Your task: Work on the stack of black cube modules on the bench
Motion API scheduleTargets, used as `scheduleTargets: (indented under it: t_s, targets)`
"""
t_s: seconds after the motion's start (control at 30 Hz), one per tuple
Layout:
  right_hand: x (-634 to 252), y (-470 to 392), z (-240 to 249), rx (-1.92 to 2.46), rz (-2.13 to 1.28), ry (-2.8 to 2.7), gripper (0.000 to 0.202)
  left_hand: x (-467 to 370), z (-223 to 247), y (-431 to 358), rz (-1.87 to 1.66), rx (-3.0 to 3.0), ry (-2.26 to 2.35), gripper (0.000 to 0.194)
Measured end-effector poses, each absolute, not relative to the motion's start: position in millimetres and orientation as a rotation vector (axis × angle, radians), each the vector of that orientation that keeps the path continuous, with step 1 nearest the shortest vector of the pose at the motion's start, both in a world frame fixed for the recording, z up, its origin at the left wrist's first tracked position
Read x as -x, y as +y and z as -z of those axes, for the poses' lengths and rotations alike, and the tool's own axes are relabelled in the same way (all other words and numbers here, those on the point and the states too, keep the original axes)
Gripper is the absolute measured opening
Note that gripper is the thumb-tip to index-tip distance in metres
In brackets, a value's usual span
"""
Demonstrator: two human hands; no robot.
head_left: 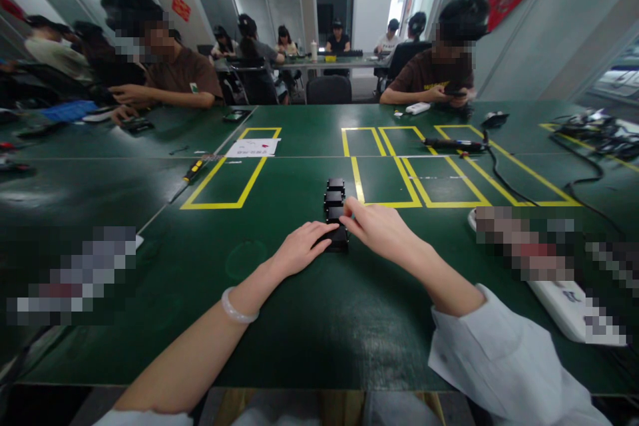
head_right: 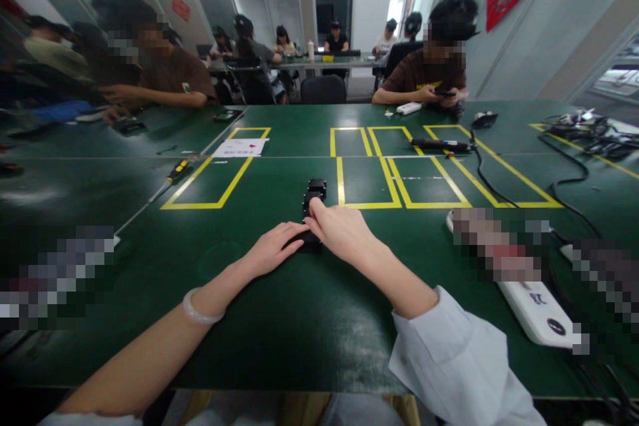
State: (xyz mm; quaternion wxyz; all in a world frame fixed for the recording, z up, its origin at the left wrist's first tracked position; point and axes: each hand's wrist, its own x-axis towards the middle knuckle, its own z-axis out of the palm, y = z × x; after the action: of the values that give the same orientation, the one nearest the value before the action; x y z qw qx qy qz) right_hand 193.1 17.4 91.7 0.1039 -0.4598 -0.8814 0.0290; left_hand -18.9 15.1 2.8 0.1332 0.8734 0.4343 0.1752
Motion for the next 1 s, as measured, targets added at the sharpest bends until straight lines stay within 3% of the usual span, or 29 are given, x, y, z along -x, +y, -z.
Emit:
scheduleTargets:
  t_s: [1.0]
  targets:
    - [-194.2, 17.8, -90.6, 1.347, -0.072, -2.589, 0.019, 18.8, -2.5, 14.9, -0.527, -2.526, 1.257, 0.038]
